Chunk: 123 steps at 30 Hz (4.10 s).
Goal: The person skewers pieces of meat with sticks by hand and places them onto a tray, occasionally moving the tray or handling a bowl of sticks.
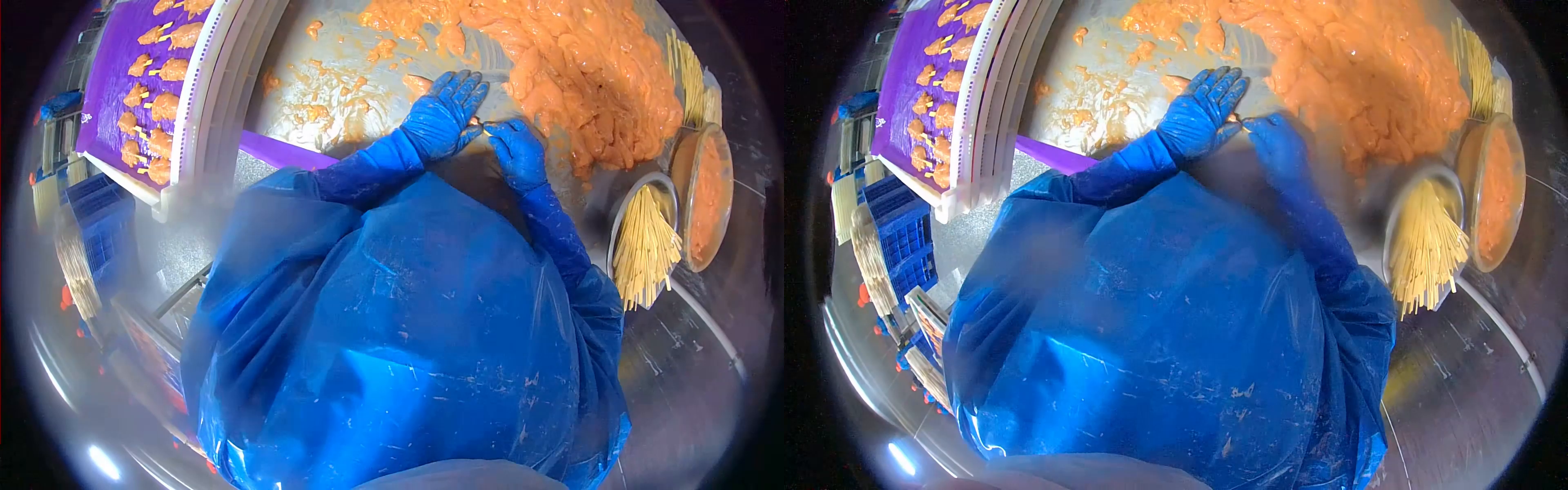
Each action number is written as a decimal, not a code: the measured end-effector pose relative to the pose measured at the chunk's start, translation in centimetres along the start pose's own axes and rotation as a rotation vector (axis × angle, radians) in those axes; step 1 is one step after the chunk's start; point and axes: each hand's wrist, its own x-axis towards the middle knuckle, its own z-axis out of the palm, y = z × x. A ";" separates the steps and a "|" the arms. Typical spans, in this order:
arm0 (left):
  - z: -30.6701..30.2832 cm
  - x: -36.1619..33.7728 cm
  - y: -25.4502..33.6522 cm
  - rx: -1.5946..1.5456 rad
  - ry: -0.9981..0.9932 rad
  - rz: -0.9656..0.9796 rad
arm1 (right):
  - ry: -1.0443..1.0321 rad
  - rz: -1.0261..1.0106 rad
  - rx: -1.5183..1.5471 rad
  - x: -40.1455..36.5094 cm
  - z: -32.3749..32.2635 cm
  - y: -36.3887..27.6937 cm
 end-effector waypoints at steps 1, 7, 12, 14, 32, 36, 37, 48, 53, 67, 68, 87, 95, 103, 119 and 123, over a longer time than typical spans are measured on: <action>0.1 0.3 0.0 0.001 0.003 -0.001 | -0.031 0.011 -0.028 0.0 -0.1 0.0; -2.0 2.1 -1.7 -0.486 0.027 0.036 | 0.042 0.026 0.014 0.6 -0.3 -0.9; -6.8 -2.2 -7.4 -1.121 0.639 -0.628 | -0.207 0.392 0.550 0.3 -0.3 0.2; -9.2 -4.5 -8.1 -1.019 0.637 -0.642 | -0.372 0.517 0.723 0.6 -1.0 -1.1; -8.6 -11.7 -7.7 -0.001 0.485 -0.652 | -0.387 0.542 0.994 10.8 7.2 -6.3; -6.7 -7.4 -6.4 -0.073 0.312 -0.513 | -0.565 0.484 0.838 8.0 5.2 -5.3; -6.2 -6.8 -5.9 -0.103 0.303 -0.482 | -0.603 0.432 0.753 6.8 4.1 -4.8; -5.1 3.1 -0.9 -0.229 0.131 -0.037 | 0.097 0.725 0.980 -6.2 -7.9 -6.4; 2.4 9.8 -1.1 -0.439 0.080 0.327 | 0.289 0.803 0.647 -10.2 -14.3 -5.1; 5.2 3.6 -3.4 -0.254 0.146 0.065 | 0.025 0.535 -1.504 -21.7 -16.8 11.0; 4.8 3.8 -2.9 -0.326 0.174 0.047 | 0.376 -0.129 -2.040 -22.4 -17.0 12.8; 0.1 0.6 -6.0 -0.345 0.529 0.012 | 0.739 0.490 -0.742 -18.9 -23.6 13.7; -5.4 -4.2 -0.3 -0.499 0.311 -0.201 | 0.380 -0.026 -1.105 -13.6 -18.1 5.2; -3.3 -1.1 0.3 -0.349 0.117 -0.002 | 0.404 0.517 0.006 -7.6 -5.0 2.8; -3.9 0.9 0.3 0.026 -0.052 -0.055 | 0.256 0.458 -0.010 -5.1 -1.3 -0.8; -3.9 -2.1 -1.9 0.006 0.083 0.343 | 0.180 0.657 0.275 -4.8 -5.5 -4.0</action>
